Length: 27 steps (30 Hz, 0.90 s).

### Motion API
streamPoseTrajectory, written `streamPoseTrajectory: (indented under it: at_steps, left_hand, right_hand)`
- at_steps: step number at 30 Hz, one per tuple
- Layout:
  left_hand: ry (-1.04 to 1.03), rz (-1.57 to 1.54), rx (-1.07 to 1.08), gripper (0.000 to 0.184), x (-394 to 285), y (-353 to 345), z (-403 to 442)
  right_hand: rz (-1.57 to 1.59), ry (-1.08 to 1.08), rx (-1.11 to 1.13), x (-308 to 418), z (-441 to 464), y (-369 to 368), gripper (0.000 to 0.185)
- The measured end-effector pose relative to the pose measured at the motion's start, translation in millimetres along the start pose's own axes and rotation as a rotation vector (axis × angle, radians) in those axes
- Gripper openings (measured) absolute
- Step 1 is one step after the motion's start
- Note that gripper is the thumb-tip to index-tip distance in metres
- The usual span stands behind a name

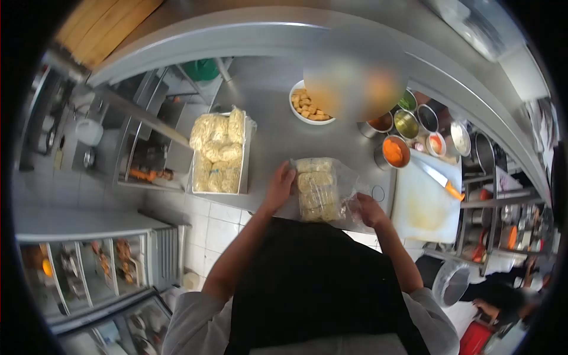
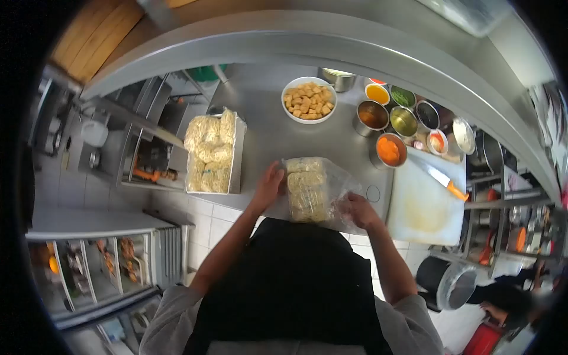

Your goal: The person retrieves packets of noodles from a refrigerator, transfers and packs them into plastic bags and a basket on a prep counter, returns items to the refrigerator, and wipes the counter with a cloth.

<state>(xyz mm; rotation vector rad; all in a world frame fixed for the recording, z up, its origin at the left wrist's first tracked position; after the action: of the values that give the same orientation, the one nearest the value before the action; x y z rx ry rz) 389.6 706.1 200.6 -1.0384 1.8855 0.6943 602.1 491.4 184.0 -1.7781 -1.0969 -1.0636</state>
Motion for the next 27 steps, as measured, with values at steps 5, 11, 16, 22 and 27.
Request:
streamPoseTrajectory:
  at_steps: [5,11,16,22,27]
  left_hand:
    - [0.085,-0.082,0.134,0.026,-8.6,-15.6,45.6]
    - [-0.128,0.182,-0.011,0.014,-1.5,-15.1,70.2]
    - [-0.233,0.16,-0.013,0.012,-16.5,-24.4,58.1]
    - [0.046,-0.187,0.318,0.01,-19.0,-54.3,36.7]
    - [0.087,-0.619,0.222,0.012,10.5,-58.4,43.6]
  right_hand:
    - [-0.632,0.646,-0.064,43.0,64.8,-14.3,0.041]
    - [-0.778,0.589,-0.116,58.5,81.0,-30.4,0.044]
    - [-0.657,0.539,-0.037,23.8,97.1,-17.9,0.059]
    - [-0.071,0.455,0.233,64.1,65.9,-53.7,0.068]
    - [-0.07,0.499,0.173,44.6,75.3,-35.1,0.079]
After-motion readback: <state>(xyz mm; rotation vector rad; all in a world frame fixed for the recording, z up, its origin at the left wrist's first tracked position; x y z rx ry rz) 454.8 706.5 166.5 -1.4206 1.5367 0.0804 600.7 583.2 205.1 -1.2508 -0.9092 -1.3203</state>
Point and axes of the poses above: each hand's wrist, its own z-axis towards the middle knuckle, its own y-axis out of the back of the hand, x = y × z, the point moved 10 cm from there along z, towards the middle knuckle, and after that the axes turned 14 degrees about y, right-handed, at the moved point
